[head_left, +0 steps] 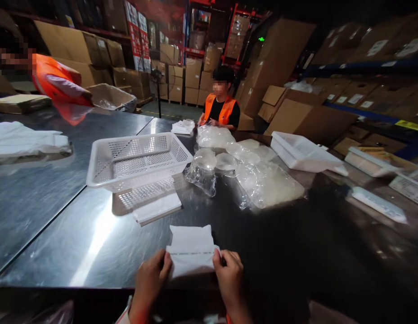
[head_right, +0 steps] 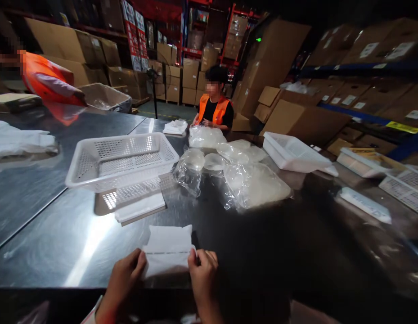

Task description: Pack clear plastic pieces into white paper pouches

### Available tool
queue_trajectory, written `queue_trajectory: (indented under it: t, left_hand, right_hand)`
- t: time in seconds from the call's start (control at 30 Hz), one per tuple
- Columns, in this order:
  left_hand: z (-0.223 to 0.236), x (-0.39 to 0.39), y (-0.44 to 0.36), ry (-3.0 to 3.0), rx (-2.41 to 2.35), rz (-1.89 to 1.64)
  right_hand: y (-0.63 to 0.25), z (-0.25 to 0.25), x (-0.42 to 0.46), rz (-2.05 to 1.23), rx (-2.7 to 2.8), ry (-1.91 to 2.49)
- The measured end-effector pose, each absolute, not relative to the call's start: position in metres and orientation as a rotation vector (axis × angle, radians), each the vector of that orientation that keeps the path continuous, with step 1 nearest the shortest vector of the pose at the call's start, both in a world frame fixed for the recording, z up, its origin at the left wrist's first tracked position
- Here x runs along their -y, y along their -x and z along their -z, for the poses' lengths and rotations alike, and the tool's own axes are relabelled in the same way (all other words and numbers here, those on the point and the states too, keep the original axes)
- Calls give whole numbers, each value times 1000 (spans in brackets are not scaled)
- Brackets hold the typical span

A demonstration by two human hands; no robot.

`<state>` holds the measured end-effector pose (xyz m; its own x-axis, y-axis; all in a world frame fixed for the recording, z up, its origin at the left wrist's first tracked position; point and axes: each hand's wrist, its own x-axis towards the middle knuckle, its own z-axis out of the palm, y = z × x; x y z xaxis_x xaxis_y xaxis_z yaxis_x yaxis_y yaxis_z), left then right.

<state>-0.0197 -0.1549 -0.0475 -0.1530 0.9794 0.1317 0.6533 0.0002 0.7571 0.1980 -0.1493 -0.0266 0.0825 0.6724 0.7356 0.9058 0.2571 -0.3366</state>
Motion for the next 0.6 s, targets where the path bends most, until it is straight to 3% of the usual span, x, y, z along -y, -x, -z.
queue_trajectory:
  t: [0.17,0.27,0.33,0.43,0.6]
  left_hand:
    - [25,152,24,-1907,-1960,-767]
    - [3,147,19,-2240,-1962,-1089]
    - [-3,138,11,-2525,-1597,-1258]
    - [14,125,-6,-2635,-1224,-1060]
    - [73,116,-15,-1967,-1601,-1124]
  right_hand:
    - [-207,14,150,600,1794,1741]
    - [-203,7,148,571,1813,1755]
    - [-193,12,144,424,1929,1600]
    - [-177,36,136,165,2027,1412]
    - [-166,78,129,-406,1605,1455]
